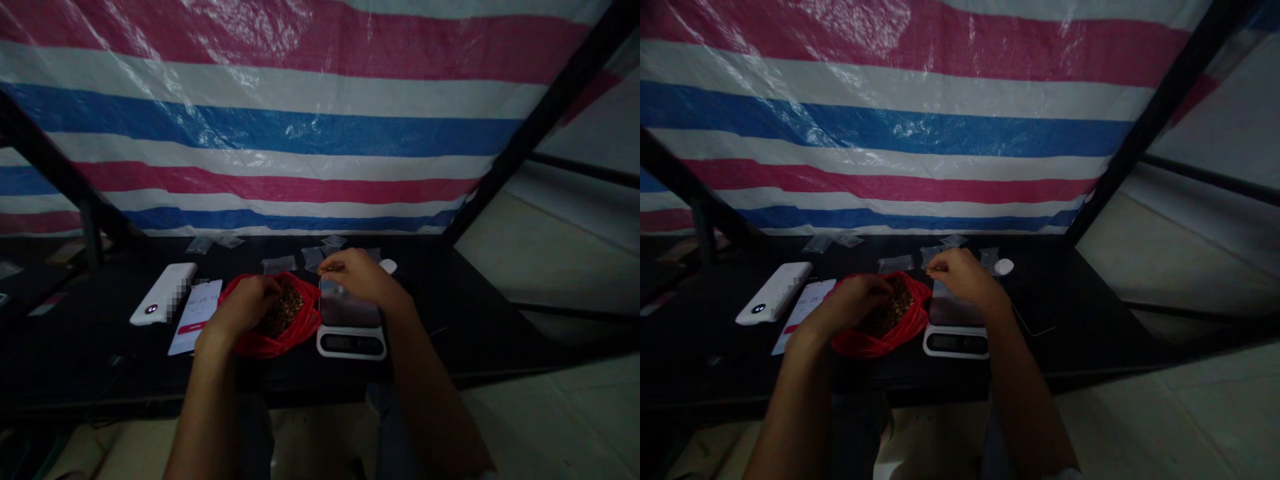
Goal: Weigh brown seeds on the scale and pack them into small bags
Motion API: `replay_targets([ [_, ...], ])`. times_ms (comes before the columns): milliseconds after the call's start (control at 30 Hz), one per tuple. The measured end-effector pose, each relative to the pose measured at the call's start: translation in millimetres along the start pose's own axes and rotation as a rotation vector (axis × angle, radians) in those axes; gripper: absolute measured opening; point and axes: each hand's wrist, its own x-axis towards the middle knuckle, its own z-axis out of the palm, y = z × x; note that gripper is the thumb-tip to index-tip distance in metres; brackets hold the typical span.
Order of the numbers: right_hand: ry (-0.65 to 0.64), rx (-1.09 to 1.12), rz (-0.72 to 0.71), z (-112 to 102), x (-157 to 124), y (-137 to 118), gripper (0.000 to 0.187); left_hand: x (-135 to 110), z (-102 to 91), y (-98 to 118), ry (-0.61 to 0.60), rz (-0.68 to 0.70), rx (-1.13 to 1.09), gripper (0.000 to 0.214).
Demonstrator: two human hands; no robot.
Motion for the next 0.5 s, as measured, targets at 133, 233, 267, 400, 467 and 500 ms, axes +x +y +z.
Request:
replay_targets([
  [133, -0.008, -0.063, 0.057, -20, -9, 18, 0.018, 5, 4.1, -4, -0.021, 0.026, -0.014, 0.029],
  [233, -0.030, -0.136, 0.054, -20, -11, 25, 0.017, 8, 7.6, -7, -0.031, 0.045, -0.045, 0.029],
  [267, -0.033, -0.165, 0.048, -19, -10, 25, 0.017, 9, 8.9, -8, -0.039, 0.047, -0.058, 0.029],
  [400, -0.048, -0.260, 0.037, -16, -10, 16, 0.020, 10, 15.0, -10, -0.096, 0.045, -0.127, 0.028],
  [467, -0.052, -0.283, 0.054, -16, -11, 12, 0.019, 10, 17.6, -10, -0.138, 0.050, -0.162, 0.032],
  [500, -0.049, -0.289, 0.064, -17, -12, 10, 0.019, 10, 18.3, -10, -0.147, 0.048, -0.158, 0.033],
])
